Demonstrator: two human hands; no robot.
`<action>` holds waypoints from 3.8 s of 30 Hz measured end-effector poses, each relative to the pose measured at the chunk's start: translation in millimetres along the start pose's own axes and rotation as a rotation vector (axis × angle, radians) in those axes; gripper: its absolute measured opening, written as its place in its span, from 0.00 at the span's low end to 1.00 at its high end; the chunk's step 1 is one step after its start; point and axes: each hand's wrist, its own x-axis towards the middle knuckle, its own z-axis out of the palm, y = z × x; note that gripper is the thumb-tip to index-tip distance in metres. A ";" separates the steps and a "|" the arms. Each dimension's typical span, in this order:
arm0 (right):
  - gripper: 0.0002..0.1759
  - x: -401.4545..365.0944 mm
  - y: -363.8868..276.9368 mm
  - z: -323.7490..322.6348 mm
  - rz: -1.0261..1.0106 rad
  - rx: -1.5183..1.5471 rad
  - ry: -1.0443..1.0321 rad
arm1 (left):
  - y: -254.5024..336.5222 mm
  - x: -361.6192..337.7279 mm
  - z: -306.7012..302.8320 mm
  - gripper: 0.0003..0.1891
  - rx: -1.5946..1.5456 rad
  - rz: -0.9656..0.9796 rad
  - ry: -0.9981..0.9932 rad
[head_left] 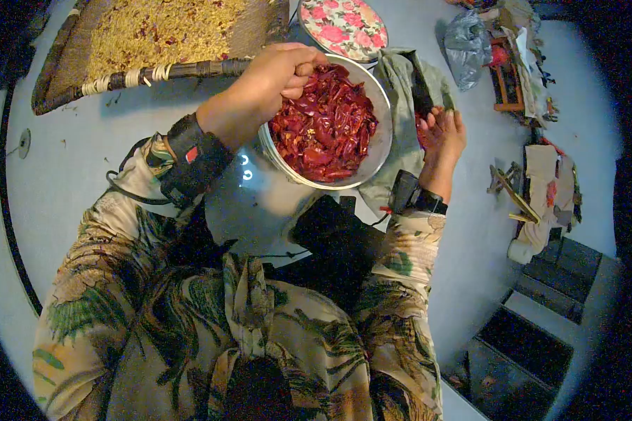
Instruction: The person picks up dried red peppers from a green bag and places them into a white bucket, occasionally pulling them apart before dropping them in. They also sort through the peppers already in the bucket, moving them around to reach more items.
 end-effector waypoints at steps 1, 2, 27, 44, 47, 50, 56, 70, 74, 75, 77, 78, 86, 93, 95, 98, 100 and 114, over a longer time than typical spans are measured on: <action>0.17 2.1 -0.5 -4.0 0.033 -0.046 0.076 | 1.1 -0.8 0.9 0.08 -0.018 0.006 0.003; 0.17 5.0 3.2 -5.8 0.018 -0.107 0.002 | 2.8 -1.6 1.6 0.09 -0.036 0.012 0.008; 0.08 -18.1 139.7 74.1 -0.414 -0.774 -0.683 | 11.4 -2.0 -3.8 0.10 -0.057 0.047 0.034; 0.10 -60.4 37.2 82.1 0.064 -0.287 -0.792 | -3.6 -1.3 5.7 0.08 0.200 -0.011 -0.009; 0.10 -69.4 27.3 84.7 -0.087 -0.362 -0.786 | -13.4 1.3 10.5 0.08 0.418 0.053 0.088; 0.09 -79.6 21.1 88.5 -0.143 -0.285 -0.795 | -30.4 14.6 0.2 0.08 0.468 0.188 0.045; 0.07 -83.1 21.5 89.7 -0.374 -0.339 -0.804 | -41.3 20.9 -5.7 0.08 0.594 0.238 0.025; 0.07 -81.1 16.8 82.8 -0.430 -0.384 -0.700 | -24.8 5.5 8.5 0.09 0.541 0.170 0.026; 0.08 -46.9 11.0 46.7 -0.090 -0.242 -0.443 | -8.6 0.0 12.4 0.09 0.470 0.109 0.088; 0.09 -36.3 6.6 35.5 -0.026 -0.181 -0.365 | -6.6 -0.3 11.3 0.09 0.434 0.104 0.097; 0.13 -7.6 14.9 4.6 0.025 0.149 -0.244 | -9.8 4.9 4.4 0.08 0.339 0.145 0.088; 0.16 -1.5 16.1 -4.9 0.037 0.294 -0.175 | -6.6 4.5 3.1 0.08 0.283 0.145 0.075; 0.16 17.6 40.5 -13.4 0.247 0.137 -0.146 | 11.4 0.1 -1.0 0.09 0.106 0.125 0.054; 0.22 -27.4 92.5 64.4 -0.357 -0.877 -0.692 | 22.6 -6.4 -1.0 0.09 0.017 0.163 0.091; 0.24 -42.3 100.0 84.6 -0.354 -0.850 -0.820 | 23.3 -5.7 -3.7 0.09 0.002 0.164 0.089; 0.29 -44.5 118.6 106.8 -0.623 -0.923 -0.859 | 24.1 -4.9 -2.1 0.09 -0.003 0.160 0.113; 0.32 -45.3 125.7 121.0 -0.684 -0.955 -0.833 | 26.9 -7.1 0.9 0.08 0.019 0.152 0.143; 0.24 -77.0 97.8 93.1 -0.822 -1.121 -1.045 | 30.7 -10.6 -5.3 0.09 -0.026 0.133 0.083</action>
